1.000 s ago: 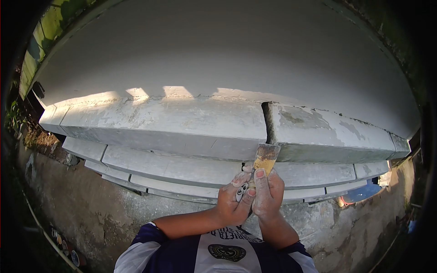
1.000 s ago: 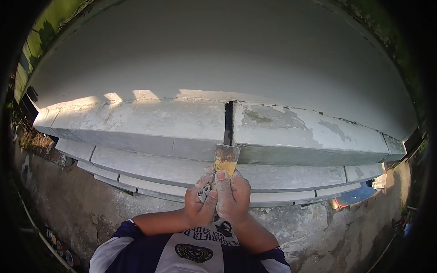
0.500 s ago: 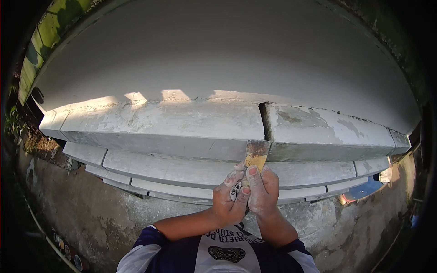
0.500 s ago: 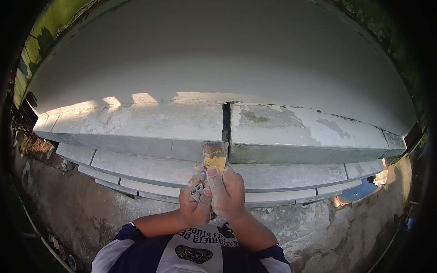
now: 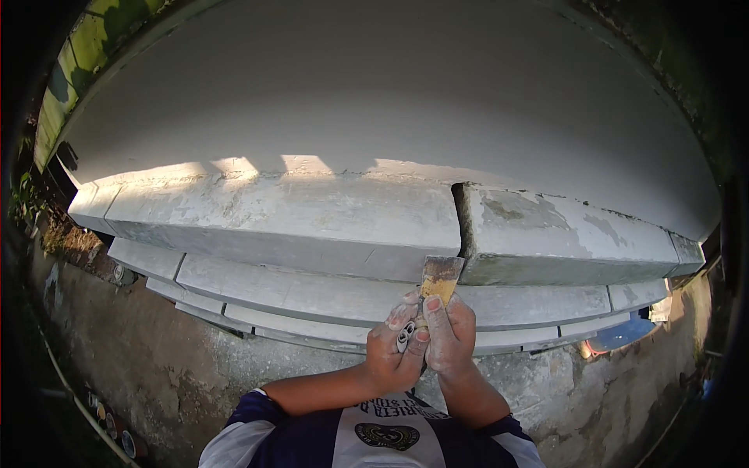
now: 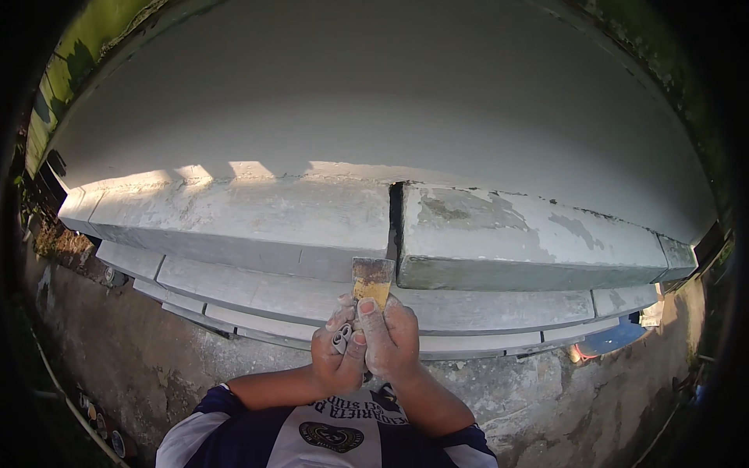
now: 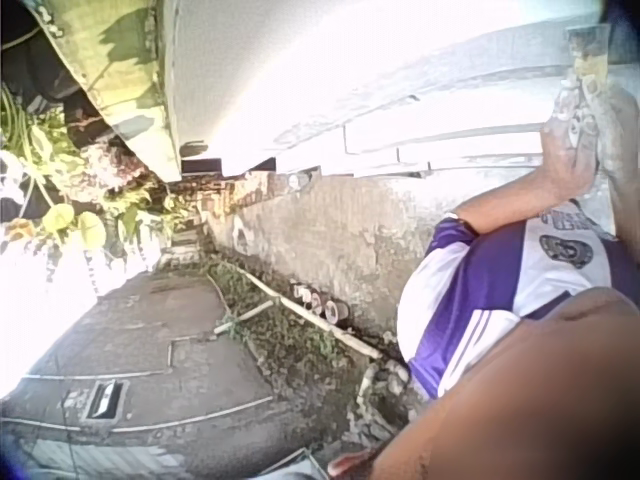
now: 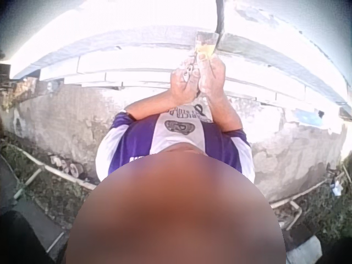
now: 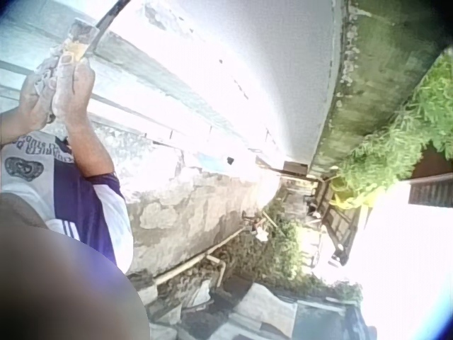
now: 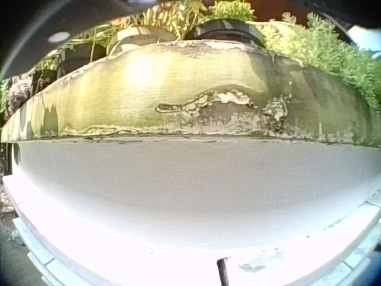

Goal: The person applies white filler to a concrete wall structure with a putty knife, or scrapes the wall with the knife.

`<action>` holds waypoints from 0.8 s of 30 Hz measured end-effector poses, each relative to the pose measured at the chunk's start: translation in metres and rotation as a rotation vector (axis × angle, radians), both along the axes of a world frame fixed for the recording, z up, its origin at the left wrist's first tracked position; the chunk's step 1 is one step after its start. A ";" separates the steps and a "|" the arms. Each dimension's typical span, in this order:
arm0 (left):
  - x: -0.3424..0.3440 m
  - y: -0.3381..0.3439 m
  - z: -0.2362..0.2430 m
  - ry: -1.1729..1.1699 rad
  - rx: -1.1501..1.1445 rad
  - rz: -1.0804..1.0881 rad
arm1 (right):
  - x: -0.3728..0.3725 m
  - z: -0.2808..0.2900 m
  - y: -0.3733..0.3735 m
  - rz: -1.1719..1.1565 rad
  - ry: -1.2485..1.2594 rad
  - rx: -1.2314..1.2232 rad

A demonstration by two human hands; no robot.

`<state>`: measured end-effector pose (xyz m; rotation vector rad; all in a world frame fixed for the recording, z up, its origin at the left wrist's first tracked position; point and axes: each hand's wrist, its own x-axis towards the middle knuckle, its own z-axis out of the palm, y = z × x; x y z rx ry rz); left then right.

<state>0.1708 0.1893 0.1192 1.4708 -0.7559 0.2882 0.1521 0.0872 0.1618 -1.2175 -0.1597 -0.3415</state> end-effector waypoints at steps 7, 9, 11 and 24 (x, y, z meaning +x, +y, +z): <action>-0.001 0.002 0.016 0.110 -0.030 -0.074 | 0.002 0.001 -0.002 0.032 -0.005 -0.002; 0.000 0.000 0.004 -0.009 -0.002 -0.008 | 0.002 -0.004 -0.003 0.028 -0.014 -0.028; 0.003 -0.002 0.004 -0.016 0.000 -0.010 | 0.002 -0.009 -0.002 -0.024 -0.019 -0.036; 0.005 0.000 -0.001 -0.002 -0.003 -0.038 | -0.002 -0.002 0.001 -0.061 0.045 -0.106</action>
